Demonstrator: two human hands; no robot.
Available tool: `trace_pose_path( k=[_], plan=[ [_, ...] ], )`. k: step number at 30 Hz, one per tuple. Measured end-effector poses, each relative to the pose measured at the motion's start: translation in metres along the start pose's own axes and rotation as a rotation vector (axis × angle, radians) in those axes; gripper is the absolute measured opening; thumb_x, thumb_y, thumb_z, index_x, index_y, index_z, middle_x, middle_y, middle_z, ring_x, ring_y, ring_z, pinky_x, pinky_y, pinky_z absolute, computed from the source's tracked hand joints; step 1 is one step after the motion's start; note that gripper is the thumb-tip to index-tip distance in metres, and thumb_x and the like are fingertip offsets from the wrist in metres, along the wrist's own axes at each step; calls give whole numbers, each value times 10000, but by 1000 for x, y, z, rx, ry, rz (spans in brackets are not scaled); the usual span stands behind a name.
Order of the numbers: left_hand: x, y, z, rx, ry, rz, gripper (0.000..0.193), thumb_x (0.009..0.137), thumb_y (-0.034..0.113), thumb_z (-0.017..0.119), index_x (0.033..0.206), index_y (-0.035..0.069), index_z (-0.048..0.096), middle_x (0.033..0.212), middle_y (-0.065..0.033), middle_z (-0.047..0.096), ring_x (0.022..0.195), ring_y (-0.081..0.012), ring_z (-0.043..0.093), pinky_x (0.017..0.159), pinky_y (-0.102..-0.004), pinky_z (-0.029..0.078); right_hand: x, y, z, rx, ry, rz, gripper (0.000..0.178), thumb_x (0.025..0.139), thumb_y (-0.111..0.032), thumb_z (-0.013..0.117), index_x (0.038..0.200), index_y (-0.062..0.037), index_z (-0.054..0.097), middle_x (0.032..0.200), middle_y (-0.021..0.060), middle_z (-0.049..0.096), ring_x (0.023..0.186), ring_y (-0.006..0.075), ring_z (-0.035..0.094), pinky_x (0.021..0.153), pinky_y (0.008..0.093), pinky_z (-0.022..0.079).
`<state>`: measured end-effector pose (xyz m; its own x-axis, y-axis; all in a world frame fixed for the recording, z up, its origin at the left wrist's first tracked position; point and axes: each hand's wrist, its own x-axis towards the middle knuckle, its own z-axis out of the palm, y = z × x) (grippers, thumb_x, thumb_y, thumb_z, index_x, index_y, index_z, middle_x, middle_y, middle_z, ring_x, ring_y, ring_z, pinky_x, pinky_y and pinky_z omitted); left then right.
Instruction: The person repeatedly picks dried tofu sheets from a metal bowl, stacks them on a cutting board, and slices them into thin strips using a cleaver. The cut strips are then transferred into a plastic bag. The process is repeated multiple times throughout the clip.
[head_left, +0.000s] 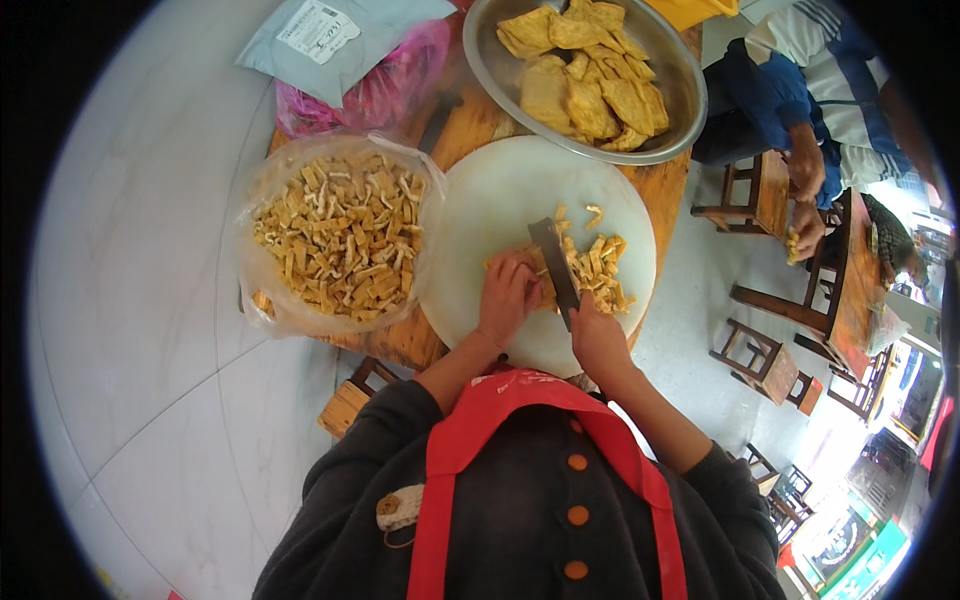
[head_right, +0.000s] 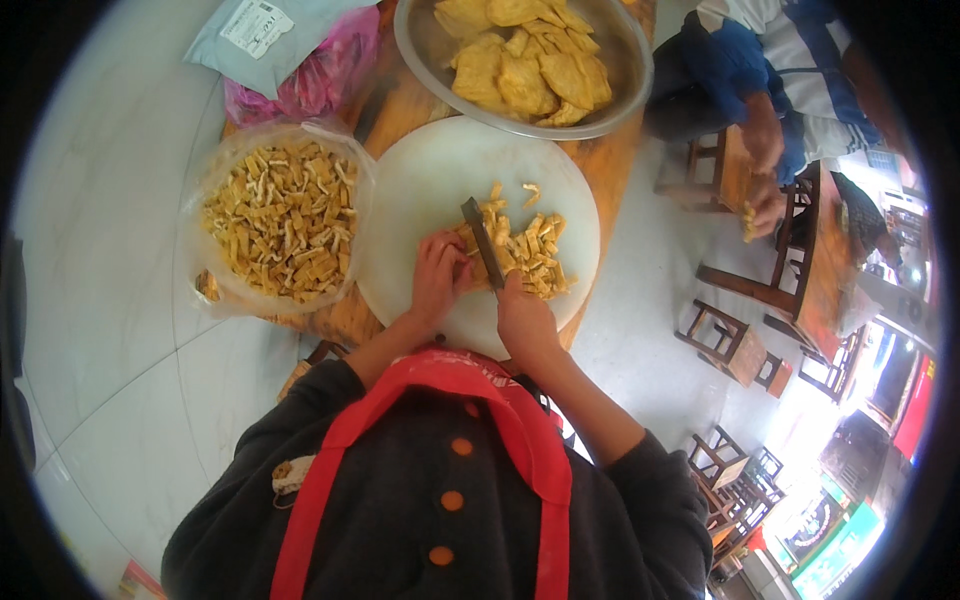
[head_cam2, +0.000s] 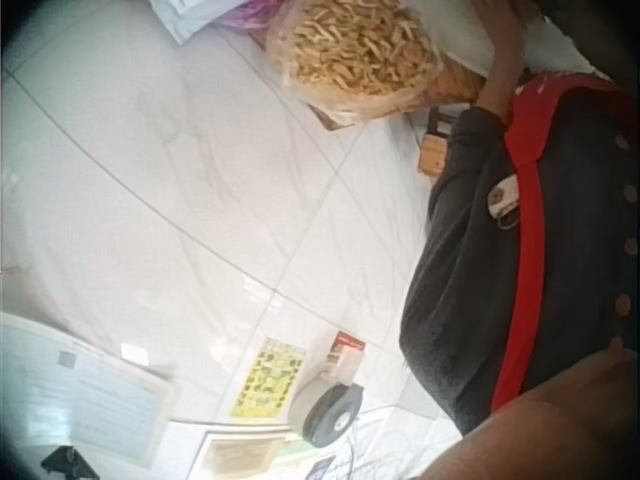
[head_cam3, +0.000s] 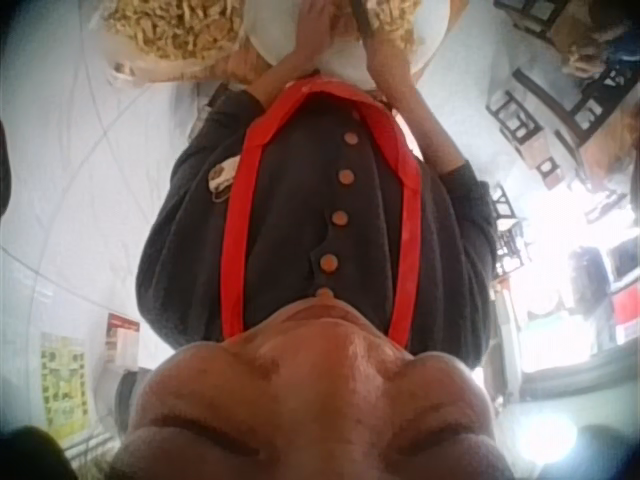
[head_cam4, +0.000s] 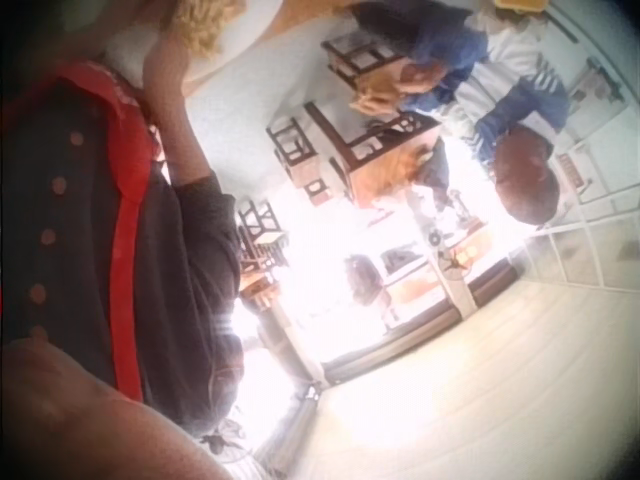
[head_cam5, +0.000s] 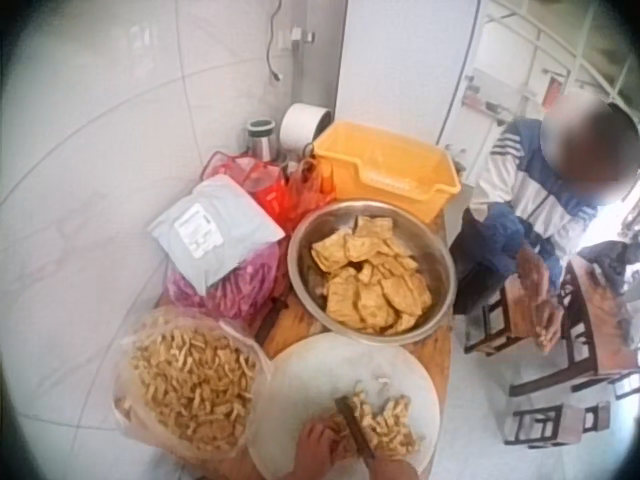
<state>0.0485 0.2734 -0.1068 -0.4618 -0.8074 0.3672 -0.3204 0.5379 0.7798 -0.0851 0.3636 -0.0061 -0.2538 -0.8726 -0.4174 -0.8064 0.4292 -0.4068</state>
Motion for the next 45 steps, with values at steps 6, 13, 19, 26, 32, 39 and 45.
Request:
trace_pose_path(
  k=[6,13,19,26,32,39,45],
  plan=[
    [-1,-1,3,31,17,-34,256,697,6,703,870,50,520,1025,-112,558,1061,-338,527,916,-431,444,29,8,56,21,126,26,229,957,-201,508,1047,-1,441,623,269,597,603,477,600,548,587,455],
    [-3,18,-29,162,-9,135,243,744,33,698,945,62,564,1025,-95,569,1108,-334,522,966,-439,442,34,18,37,223,158,214,263,974,-241,490,1058,5,450,658,268,618,630,457,626,566,549,494],
    [-6,19,-24,-34,29,-12,235,751,32,710,940,62,573,1079,-106,554,1100,-328,529,951,-421,436,-27,6,-24,59,256,-143,331,976,-178,518,1165,88,462,567,246,577,512,410,610,466,477,478],
    [-8,7,-16,1,28,23,287,715,5,715,940,55,543,1080,-111,542,1076,-331,524,931,-415,433,-48,-19,-32,44,-17,22,278,978,-194,493,1124,37,442,650,280,607,644,481,610,604,556,482],
    [-6,0,-3,16,28,-6,320,670,-2,717,924,65,534,1058,-96,542,1060,-330,531,925,-426,445,-31,-7,-15,30,-81,65,242,974,-190,481,1081,15,412,651,274,610,650,476,612,599,564,475],
    [-7,-4,-3,5,3,-19,325,667,-2,718,928,57,534,1072,-108,541,1066,-339,528,929,-427,447,21,-2,43,-34,-42,91,194,888,-67,438,1068,1,417,729,277,640,712,460,649,656,547,513],
    [-6,5,-17,-8,-14,-9,248,743,30,684,957,54,562,1086,-115,550,1086,-339,522,947,-434,432,32,14,50,98,90,133,252,976,-238,468,1074,-8,435,704,277,626,685,470,629,616,562,495]
  ],
)
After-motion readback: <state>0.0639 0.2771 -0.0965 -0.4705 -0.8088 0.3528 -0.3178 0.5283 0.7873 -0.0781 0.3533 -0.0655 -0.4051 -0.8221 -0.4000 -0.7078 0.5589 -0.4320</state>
